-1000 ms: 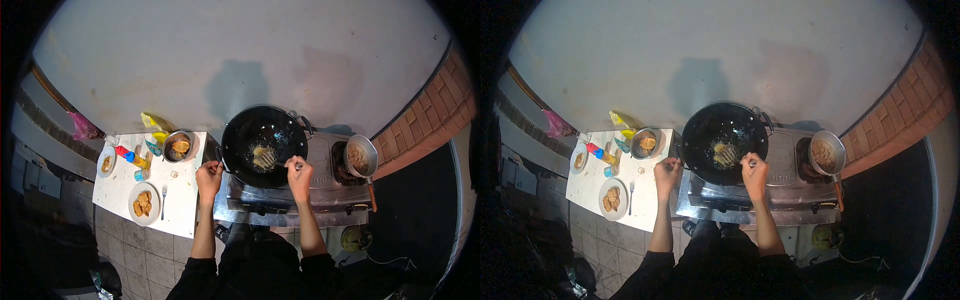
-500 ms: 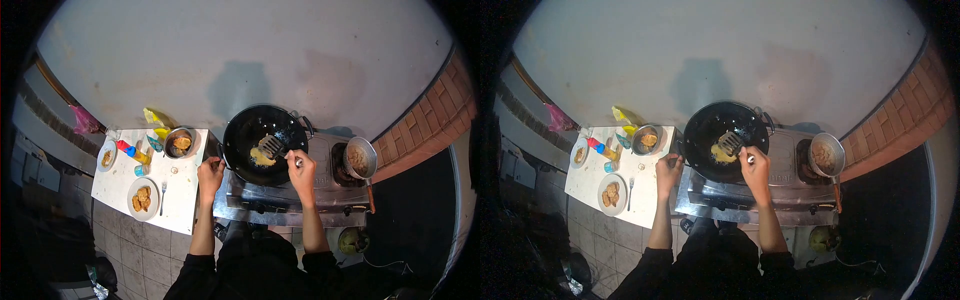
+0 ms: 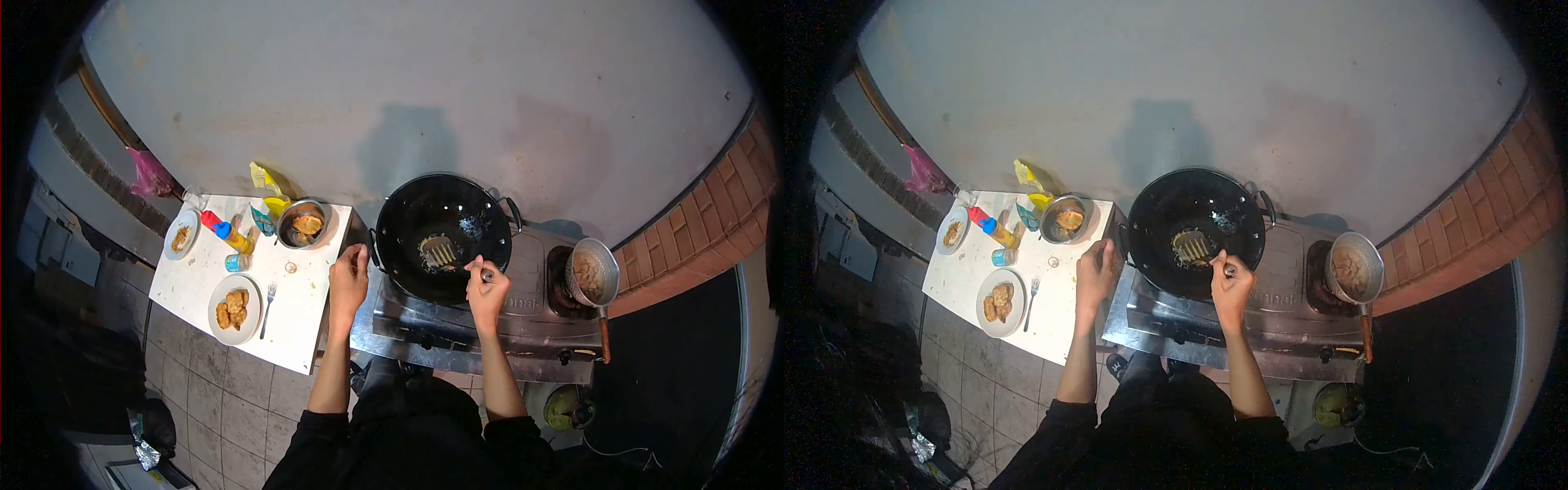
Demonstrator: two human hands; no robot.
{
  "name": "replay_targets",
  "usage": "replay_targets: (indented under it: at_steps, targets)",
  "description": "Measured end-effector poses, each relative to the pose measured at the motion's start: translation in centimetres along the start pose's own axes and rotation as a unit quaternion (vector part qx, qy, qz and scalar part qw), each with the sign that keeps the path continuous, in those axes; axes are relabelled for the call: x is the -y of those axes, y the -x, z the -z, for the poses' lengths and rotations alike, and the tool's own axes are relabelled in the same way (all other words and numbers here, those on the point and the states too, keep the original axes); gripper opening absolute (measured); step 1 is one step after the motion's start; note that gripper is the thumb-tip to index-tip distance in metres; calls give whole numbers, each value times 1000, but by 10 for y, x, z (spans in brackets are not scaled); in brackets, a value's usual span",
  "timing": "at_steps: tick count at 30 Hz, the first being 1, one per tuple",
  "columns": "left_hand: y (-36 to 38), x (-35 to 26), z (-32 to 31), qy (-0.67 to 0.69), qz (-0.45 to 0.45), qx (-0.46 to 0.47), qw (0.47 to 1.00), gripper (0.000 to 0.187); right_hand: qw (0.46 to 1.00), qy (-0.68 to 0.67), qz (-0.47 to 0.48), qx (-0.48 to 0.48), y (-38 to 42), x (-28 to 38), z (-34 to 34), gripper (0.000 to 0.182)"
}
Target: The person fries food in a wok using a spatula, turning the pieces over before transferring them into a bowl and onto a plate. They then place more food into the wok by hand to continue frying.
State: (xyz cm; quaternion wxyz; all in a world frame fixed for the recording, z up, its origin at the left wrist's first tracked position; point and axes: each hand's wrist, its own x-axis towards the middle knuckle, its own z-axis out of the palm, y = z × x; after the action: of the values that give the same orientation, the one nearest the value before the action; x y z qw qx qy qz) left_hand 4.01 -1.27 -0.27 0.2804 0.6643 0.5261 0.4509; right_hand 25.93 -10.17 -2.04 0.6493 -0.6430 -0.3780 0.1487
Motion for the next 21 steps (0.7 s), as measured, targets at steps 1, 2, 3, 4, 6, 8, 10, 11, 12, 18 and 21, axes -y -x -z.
replay_targets:
  at_steps: [1, 2, 3, 4, 6, 8, 10, 11, 12, 18, 21]
  targets:
    - [0, -4, 4, -1, 0, -2, 1000, 25, 1000, -2, 0, 2, 1, 0, 0, 26]
    - [2, -8, 9, 32, 33, 31, 998, 24, 999, 27, 42, -11, 2, -1, 1, 25]
    - [3, -12, 12, 67, 66, 64, 993, 26, 995, 56, 83, -25, 3, 1, 3, 25]
    - [4, -11, 13, 66, 67, 64, 993, 26, 994, 65, 83, -36, 1, -8, 1, 26]
    - [7, -6, 18, 96, 29, 65, 993, 40, 995, 62, 72, -40, 0, -10, -5, 27]
    - [8, -5, 21, 109, 22, 60, 992, 46, 997, 48, 53, -30, -3, -18, -10, 27]
    - [8, -5, 24, 124, 24, 53, 991, 56, 996, 44, 64, -36, -2, -19, -5, 27]
    - [7, -2, 24, 122, 24, 49, 991, 56, 996, 38, 75, -38, -2, -19, -4, 27]
    - [7, 3, 23, 108, -7, 40, 993, 60, 996, 48, 62, -52, -3, -12, -1, 27]
    - [7, 0, 21, 174, 15, 71, 982, 43, 993, 84, 79, -14, -8, -12, -12, 28]
    - [6, -12, 25, 204, 129, 82, 967, 28, 995, 65, 55, -58, -15, -7, -3, 28]
